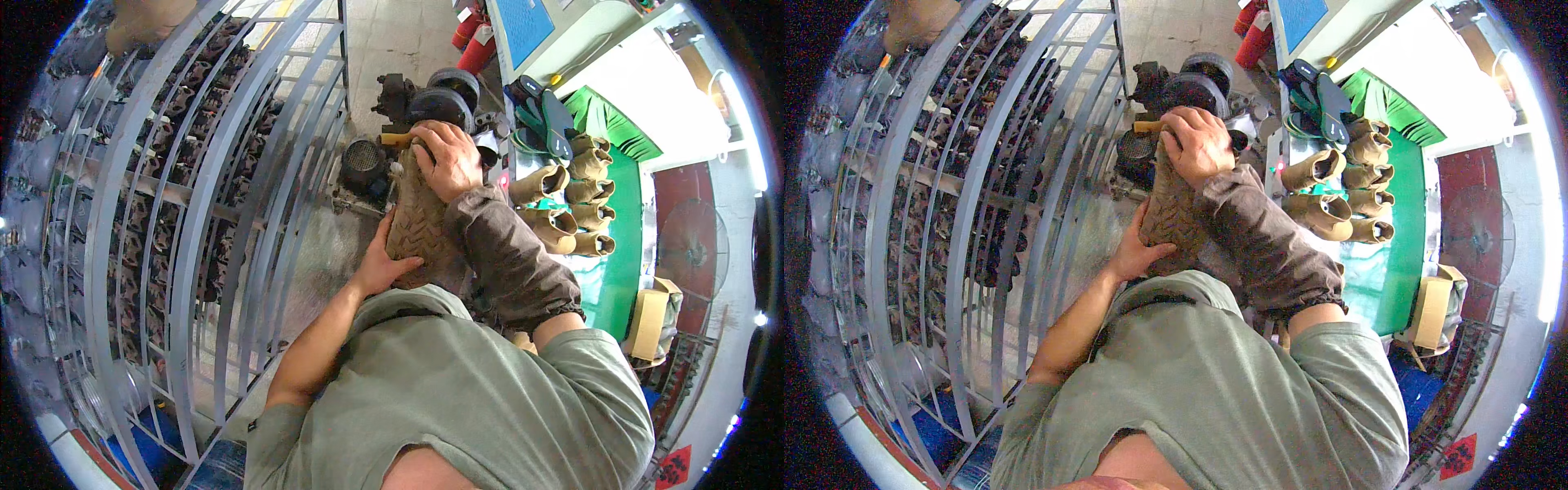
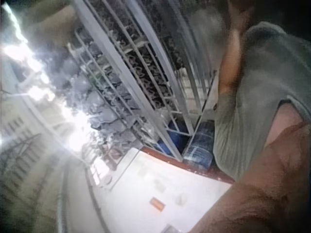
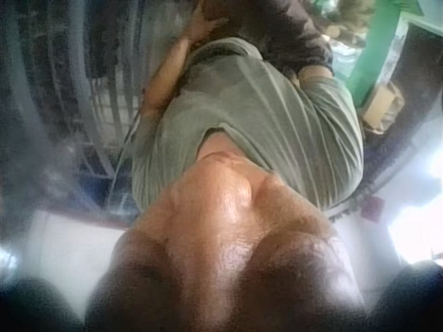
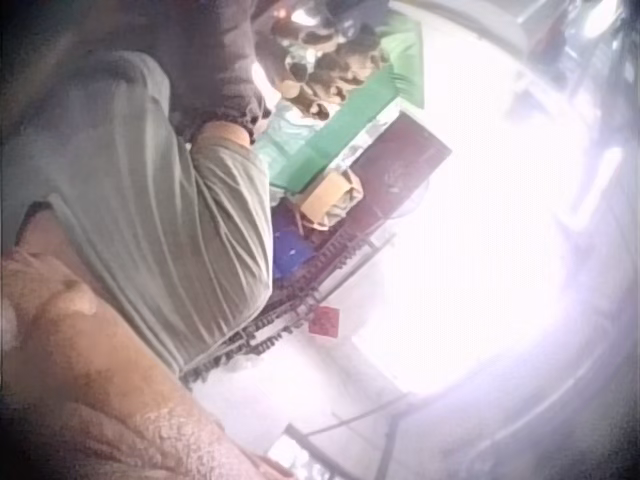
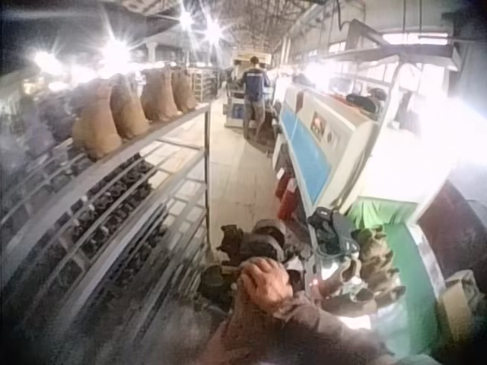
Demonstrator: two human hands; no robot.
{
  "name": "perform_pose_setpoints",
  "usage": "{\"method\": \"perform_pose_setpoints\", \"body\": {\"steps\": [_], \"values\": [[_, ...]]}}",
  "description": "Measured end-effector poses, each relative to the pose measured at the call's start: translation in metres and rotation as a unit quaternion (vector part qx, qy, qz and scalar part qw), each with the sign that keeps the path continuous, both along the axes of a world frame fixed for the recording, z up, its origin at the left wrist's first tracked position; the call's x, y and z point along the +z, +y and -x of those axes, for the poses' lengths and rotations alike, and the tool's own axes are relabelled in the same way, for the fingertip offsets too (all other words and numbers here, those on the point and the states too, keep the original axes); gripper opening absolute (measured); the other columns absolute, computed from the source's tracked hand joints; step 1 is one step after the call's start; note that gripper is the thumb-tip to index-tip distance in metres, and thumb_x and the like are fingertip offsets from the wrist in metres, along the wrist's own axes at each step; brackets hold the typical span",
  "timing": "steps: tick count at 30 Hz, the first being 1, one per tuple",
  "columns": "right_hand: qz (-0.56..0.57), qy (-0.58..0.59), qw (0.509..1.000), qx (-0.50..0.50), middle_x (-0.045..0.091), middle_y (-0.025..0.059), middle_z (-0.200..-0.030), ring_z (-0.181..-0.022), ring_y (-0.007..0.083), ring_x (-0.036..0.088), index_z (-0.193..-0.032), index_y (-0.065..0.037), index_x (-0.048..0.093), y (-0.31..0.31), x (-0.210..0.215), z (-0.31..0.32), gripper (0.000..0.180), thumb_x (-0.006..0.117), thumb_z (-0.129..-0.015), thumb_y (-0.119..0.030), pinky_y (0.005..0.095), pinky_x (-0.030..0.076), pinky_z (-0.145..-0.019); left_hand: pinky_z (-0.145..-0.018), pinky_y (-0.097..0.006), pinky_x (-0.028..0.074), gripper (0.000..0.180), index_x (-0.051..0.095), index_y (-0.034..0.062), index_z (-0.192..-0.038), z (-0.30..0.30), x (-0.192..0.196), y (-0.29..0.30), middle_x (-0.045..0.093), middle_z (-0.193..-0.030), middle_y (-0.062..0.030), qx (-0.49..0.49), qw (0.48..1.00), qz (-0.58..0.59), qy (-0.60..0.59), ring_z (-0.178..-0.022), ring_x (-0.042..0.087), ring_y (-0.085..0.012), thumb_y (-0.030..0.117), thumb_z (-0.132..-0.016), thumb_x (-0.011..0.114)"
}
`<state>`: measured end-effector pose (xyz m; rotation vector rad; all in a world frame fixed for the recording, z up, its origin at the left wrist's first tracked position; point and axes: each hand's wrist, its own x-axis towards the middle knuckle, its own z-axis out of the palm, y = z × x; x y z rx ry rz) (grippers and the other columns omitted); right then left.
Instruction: The person processes shoe components using a rotating finishing machine, picking up a shoe boot, applying it to the machine's buffer, and then placing the finished component onto a storage rack.
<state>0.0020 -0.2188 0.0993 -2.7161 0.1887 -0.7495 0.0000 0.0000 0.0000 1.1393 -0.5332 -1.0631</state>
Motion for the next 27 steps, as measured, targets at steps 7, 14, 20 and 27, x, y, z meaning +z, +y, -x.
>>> {"method": "perform_pose_setpoints", "body": {"steps": [7,14,20,27], "values": [[0.043,-0.03,0.998,-0.019,0.06,0.0102,-0.123,-0.116,0.0336,0.055,-0.117,-0.009,0.063,0.032,0.023,0.025,0.036,0.068,-0.082,-0.013,0.0434,0.043,-0.1,-0.112,-0.037,0.036,0.103,0.009,0.0045,-0.155,0.006,0.006,-0.004,0.034,-0.15,-0.0125,0.018,0.999,0.046,-0.021,-0.136,0.039,-0.0224,0.0,-0.079,0.078],[0.084,0.044,0.994,-0.06,0.052,0.009,-0.133,-0.125,0.0312,0.049,-0.123,-0.01,0.061,0.058,0.039,0.035,0.055,0.077,-0.073,-0.024,0.0451,0.038,-0.104,-0.111,-0.037,0.037,0.108,0.008,0.0064,-0.155,0.009,0.0,-0.007,0.037,-0.15,-0.0138,0.047,0.995,0.036,-0.079,-0.135,0.041,-0.0228,0.007,-0.076,0.082],[0.12,0.053,0.991,-0.026,0.057,0.0108,-0.122,-0.113,0.0329,0.054,-0.118,-0.009,0.064,0.044,0.044,0.023,0.048,0.077,-0.074,-0.024,0.043,0.043,-0.096,-0.106,-0.04,0.041,0.111,0.01,0.0088,-0.155,0.012,0.003,-0.006,0.05,-0.139,-0.0205,0.048,0.991,-0.026,-0.118,-0.128,0.051,-0.0327,0.022,-0.074,0.085],[-0.179,0.187,0.951,0.169,0.067,0.01,-0.1,-0.1,0.0246,0.064,-0.098,-0.005,0.07,-0.034,0.052,-0.014,0.025,0.077,-0.078,-0.018,0.035,0.048,-0.092,-0.101,-0.044,0.044,0.108,0.012,0.0127,-0.154,0.016,0.003,-0.01,0.056,-0.132,-0.0238,0.087,0.982,-0.031,-0.164,-0.12,0.056,-0.0405,0.028,-0.075,0.083]]}}
